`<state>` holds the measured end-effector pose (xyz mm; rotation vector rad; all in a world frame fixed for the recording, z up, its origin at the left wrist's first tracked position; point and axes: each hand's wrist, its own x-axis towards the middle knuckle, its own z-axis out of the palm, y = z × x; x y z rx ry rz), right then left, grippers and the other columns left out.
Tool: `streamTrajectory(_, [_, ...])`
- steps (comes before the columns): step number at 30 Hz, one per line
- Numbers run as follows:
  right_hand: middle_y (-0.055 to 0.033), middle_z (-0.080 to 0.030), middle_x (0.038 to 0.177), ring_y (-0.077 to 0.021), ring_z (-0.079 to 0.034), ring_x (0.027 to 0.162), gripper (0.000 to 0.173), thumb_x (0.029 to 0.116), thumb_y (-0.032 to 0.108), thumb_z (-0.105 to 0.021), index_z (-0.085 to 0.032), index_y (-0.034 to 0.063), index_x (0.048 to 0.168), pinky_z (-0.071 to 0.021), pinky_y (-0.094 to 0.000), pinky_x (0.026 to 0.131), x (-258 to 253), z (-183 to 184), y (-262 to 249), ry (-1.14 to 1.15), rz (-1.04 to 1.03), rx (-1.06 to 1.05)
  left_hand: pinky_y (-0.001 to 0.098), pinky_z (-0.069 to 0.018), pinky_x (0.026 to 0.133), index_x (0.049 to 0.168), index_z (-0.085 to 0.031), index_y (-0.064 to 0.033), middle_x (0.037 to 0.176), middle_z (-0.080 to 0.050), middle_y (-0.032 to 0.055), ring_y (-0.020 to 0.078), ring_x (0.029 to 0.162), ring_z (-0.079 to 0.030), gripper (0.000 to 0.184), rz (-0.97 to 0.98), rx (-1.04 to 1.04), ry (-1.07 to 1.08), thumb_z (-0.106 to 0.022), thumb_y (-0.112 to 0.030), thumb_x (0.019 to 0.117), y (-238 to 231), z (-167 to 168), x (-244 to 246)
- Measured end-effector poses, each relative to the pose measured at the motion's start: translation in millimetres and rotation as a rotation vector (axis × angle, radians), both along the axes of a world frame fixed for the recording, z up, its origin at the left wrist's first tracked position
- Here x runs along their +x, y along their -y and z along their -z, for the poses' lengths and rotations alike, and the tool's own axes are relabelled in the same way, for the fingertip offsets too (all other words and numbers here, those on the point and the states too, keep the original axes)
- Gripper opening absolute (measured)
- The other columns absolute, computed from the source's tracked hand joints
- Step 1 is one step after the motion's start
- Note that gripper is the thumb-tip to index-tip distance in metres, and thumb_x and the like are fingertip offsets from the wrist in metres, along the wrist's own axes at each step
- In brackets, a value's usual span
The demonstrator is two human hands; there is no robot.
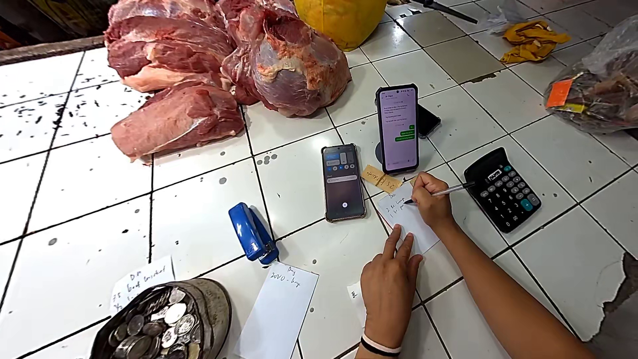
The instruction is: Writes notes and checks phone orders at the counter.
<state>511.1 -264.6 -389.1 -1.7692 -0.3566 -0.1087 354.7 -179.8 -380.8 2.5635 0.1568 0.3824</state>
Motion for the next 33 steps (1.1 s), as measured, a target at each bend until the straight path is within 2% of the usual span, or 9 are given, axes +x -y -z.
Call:
streamTrajectory(7, [0.0130,-0.036,0.050,0.0054,-0.033,0.045,0.029,0.0802,0.000,-0.048,-0.040,0.0184,0.060,-0.0268,-0.0138,0.046,-0.5,-2.1,-0.7,-0.012,0.014,-0.008,0.0359,-0.0488,0.047,0.119,-0.079,-0.0178,0.137,-0.068,0.0005,0.0182,0.057,-0.066,0.033,0.003,-0.013,-0.003,-0.070,-0.034,0.0912,0.1,-0.3,-0.1])
streamTrajectory(12, [0.0128,-0.041,0.051,0.0047,-0.039,0.046,0.029,0.0787,-0.003,-0.045,-0.042,0.0191,0.061,-0.0319,-0.0134,0.047,5.6,-1.5,5.8,-0.055,0.006,0.110,0.0357,-0.0489,0.047,0.119,-0.079,-0.0183,0.137,-0.068,0.0001,0.0177,0.057,-0.066,0.034,0.000,-0.006,0.004,-0.071,-0.034,0.0907,0.8,0.5,-0.1])
streamTrajectory(17, [0.0131,-0.039,0.050,0.0049,-0.037,0.046,0.028,0.0790,0.000,-0.049,-0.042,0.0189,0.060,-0.0302,-0.0140,0.046,5.8,-1.1,5.9,-0.040,-0.001,0.016,0.0362,-0.0491,0.047,0.119,-0.079,-0.0177,0.136,-0.068,0.0005,0.0183,0.058,-0.067,0.033,0.001,-0.013,0.001,-0.070,-0.033,0.0911,0.6,-0.3,0.0])
streamTrajectory(22, [0.0126,-0.042,0.050,0.0047,-0.040,0.046,0.028,0.0784,-0.002,-0.048,-0.043,0.0188,0.060,-0.0327,-0.0137,0.047,6.3,-3.6,5.9,-0.065,0.017,0.036,0.0357,-0.0488,0.047,0.119,-0.079,-0.0182,0.136,-0.068,0.0000,0.0179,0.057,-0.067,0.033,-0.002,-0.007,0.000,-0.070,-0.034,0.0908,0.4,-1.0,0.5])
streamTrajectory(33, [0.0131,-0.037,0.049,0.0054,-0.035,0.045,0.029,0.0782,-0.002,-0.047,-0.041,0.0191,0.059,-0.0285,-0.0138,0.046,6.5,-3.9,4.7,-0.036,0.042,0.021,0.0360,-0.0490,0.047,0.119,-0.079,-0.0188,0.137,-0.068,0.0000,0.0180,0.057,-0.067,0.034,-0.002,-0.005,-0.013,-0.070,-0.035,0.0908,0.4,-1.1,0.3])
